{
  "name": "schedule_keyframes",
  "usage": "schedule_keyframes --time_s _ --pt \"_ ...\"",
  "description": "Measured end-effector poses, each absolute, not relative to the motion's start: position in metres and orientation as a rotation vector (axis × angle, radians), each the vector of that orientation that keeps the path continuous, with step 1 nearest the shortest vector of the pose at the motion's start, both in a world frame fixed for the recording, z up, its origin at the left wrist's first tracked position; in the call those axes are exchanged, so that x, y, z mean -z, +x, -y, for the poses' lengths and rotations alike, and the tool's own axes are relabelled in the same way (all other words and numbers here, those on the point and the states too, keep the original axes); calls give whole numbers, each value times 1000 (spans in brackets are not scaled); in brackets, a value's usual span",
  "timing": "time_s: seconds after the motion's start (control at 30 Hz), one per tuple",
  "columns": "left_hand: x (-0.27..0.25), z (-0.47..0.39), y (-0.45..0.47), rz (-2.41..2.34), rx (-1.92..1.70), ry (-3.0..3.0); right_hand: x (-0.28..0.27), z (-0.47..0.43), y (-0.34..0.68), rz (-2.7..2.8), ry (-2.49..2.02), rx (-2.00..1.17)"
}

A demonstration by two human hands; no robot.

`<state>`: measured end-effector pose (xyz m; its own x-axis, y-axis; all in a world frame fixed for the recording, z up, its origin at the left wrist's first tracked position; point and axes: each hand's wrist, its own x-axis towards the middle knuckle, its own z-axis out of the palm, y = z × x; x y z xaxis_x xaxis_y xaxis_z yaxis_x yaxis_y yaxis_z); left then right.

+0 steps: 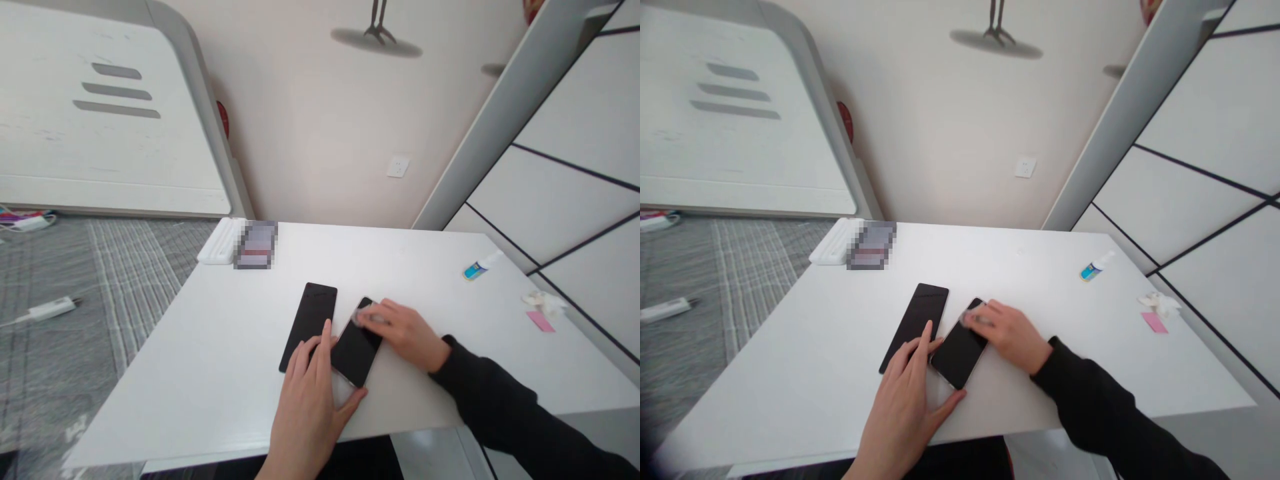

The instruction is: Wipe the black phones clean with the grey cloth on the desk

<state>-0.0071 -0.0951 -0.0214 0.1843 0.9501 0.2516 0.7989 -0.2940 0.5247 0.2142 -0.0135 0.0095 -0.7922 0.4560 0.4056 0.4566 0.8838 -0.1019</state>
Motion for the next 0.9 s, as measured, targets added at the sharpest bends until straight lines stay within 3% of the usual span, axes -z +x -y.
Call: schedule_keyframes --time_s 0.1,0.23,0.4,0.53,0.9 --pt "20 95 -7 -1662 -765 2208 -8 17 217 2694 -484 -20" --pt "20 95 -8 -1666 -768 2223 -7 18 223 2566 -677 43" --pt "23 95 -8 -1652 -762 2238 -2 22 222 2656 -508 33" --pt "22 94 -7 -1676 -763 2227 -3 6 221 2549 -751 110" --pt "22 95 -8 -1679 -756 2250 -2 10 220 2635 -685 85"
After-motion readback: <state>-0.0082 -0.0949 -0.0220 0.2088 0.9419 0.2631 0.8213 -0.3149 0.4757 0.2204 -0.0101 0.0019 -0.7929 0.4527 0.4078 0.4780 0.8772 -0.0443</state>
